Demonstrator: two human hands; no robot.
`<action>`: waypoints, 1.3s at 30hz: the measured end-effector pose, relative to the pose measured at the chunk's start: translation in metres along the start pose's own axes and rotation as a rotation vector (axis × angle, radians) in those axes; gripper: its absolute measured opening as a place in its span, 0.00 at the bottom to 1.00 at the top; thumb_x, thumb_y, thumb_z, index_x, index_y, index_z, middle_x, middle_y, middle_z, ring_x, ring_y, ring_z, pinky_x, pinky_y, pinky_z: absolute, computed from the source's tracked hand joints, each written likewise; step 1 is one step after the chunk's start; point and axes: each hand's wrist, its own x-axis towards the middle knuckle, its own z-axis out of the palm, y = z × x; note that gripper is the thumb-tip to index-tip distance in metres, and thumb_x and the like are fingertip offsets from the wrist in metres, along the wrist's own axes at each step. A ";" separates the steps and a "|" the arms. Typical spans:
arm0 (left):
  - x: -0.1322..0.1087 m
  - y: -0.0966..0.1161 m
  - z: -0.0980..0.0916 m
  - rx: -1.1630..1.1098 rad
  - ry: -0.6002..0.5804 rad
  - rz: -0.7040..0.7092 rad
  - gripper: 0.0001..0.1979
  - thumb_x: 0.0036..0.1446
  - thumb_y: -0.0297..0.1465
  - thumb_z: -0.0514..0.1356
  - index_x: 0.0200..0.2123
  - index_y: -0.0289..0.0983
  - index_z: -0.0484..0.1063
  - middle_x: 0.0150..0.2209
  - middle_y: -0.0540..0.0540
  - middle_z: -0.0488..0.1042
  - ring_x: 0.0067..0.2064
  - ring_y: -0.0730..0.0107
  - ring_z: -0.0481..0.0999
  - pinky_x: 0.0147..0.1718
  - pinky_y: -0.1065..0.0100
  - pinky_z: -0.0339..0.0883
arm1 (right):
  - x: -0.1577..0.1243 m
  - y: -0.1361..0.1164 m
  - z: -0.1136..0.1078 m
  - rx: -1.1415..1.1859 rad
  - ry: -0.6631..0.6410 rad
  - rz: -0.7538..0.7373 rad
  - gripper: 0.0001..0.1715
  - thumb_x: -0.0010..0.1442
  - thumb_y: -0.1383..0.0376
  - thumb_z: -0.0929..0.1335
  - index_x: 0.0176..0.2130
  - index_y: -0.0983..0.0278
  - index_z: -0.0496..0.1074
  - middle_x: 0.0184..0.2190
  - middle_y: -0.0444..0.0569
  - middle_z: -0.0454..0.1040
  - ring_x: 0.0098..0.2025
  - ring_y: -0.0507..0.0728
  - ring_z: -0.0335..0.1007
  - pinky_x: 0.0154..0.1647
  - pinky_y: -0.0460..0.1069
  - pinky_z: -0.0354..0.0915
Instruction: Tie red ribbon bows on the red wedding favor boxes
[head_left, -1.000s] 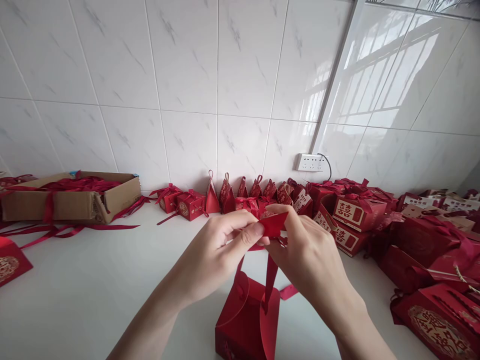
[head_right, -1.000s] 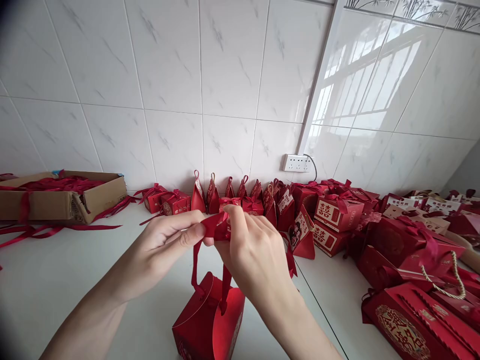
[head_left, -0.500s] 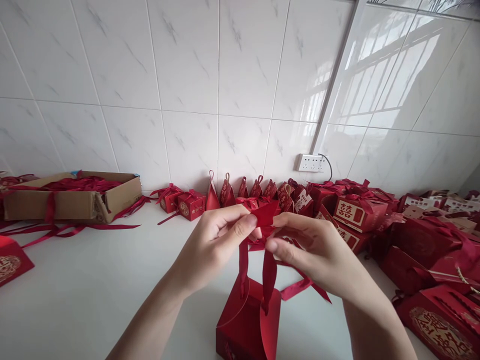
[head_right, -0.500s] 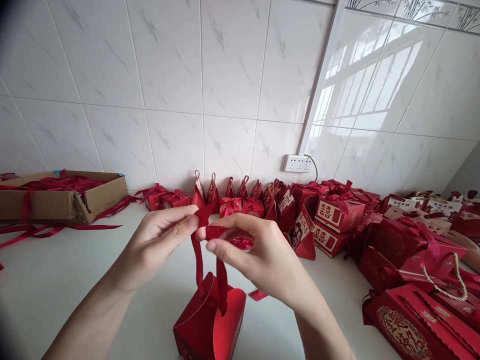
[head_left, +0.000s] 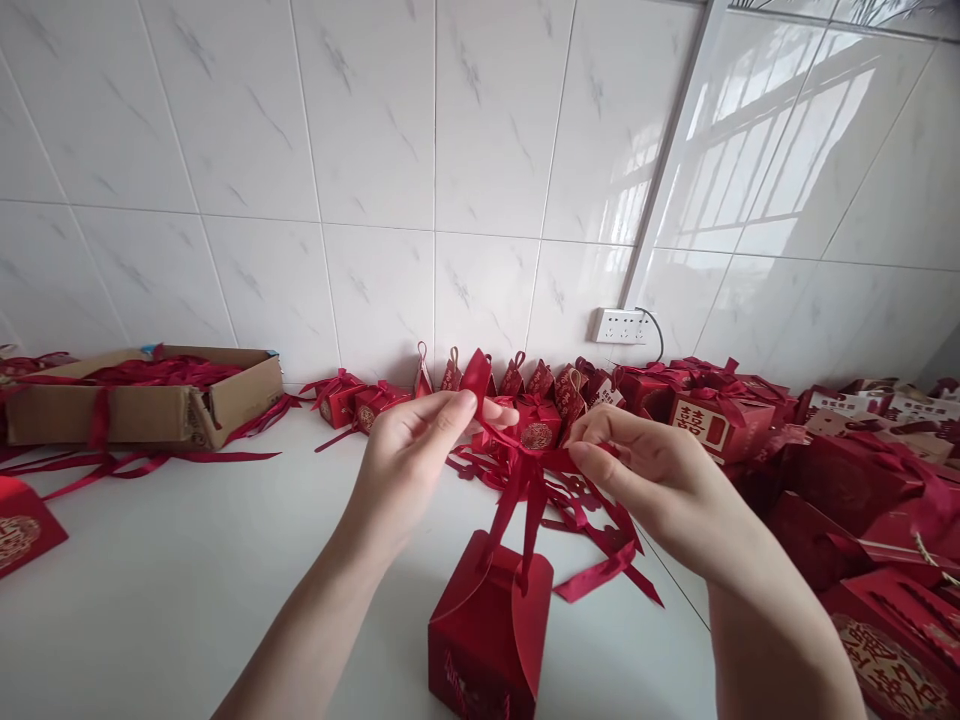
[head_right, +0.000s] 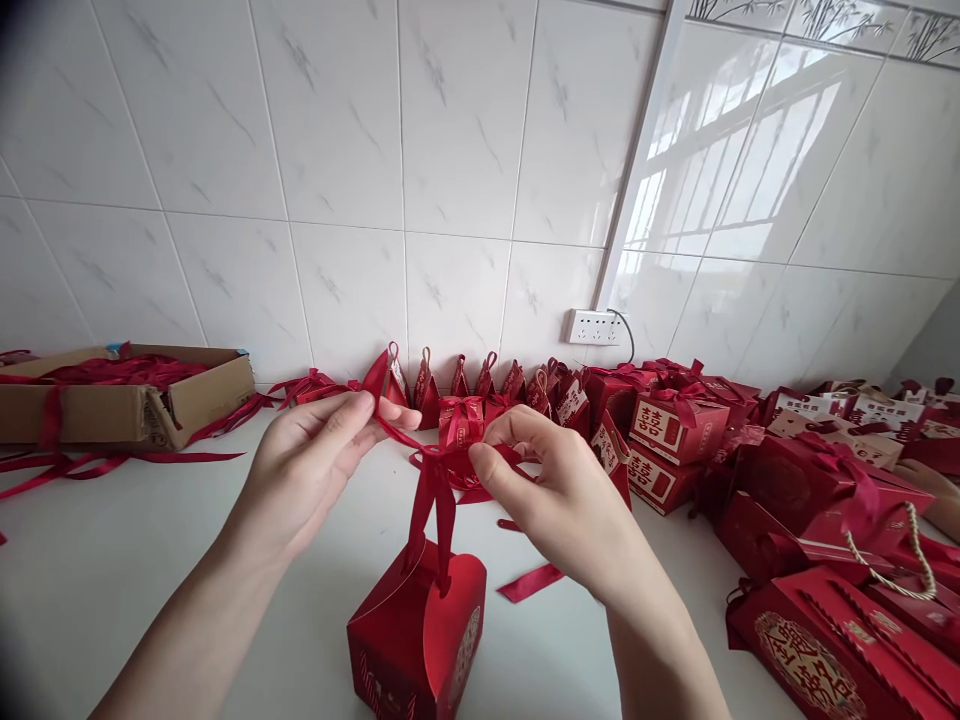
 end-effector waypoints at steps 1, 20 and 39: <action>0.001 0.000 0.000 0.029 0.012 -0.009 0.12 0.57 0.39 0.59 0.31 0.37 0.77 0.36 0.44 0.79 0.43 0.62 0.76 0.50 0.61 0.67 | -0.001 0.000 -0.002 -0.004 0.003 0.013 0.16 0.58 0.56 0.64 0.25 0.63 0.63 0.21 0.42 0.64 0.20 0.48 0.57 0.18 0.43 0.56; -0.013 -0.074 -0.049 -0.404 0.501 -0.542 0.04 0.51 0.28 0.59 0.28 0.33 0.73 0.36 0.43 0.78 0.31 0.74 0.76 0.34 0.71 0.72 | -0.078 0.061 -0.018 0.384 0.280 0.368 0.20 0.47 0.52 0.72 0.21 0.65 0.67 0.20 0.44 0.63 0.25 0.51 0.61 0.32 0.48 0.66; -0.070 -0.103 -0.105 0.478 0.349 -0.419 0.08 0.38 0.20 0.62 0.26 0.36 0.72 0.38 0.40 0.77 0.55 0.48 0.68 0.50 0.64 0.64 | -0.162 0.111 -0.022 -0.115 -0.096 0.615 0.22 0.46 0.48 0.71 0.25 0.64 0.69 0.24 0.47 0.72 0.28 0.56 0.68 0.32 0.51 0.64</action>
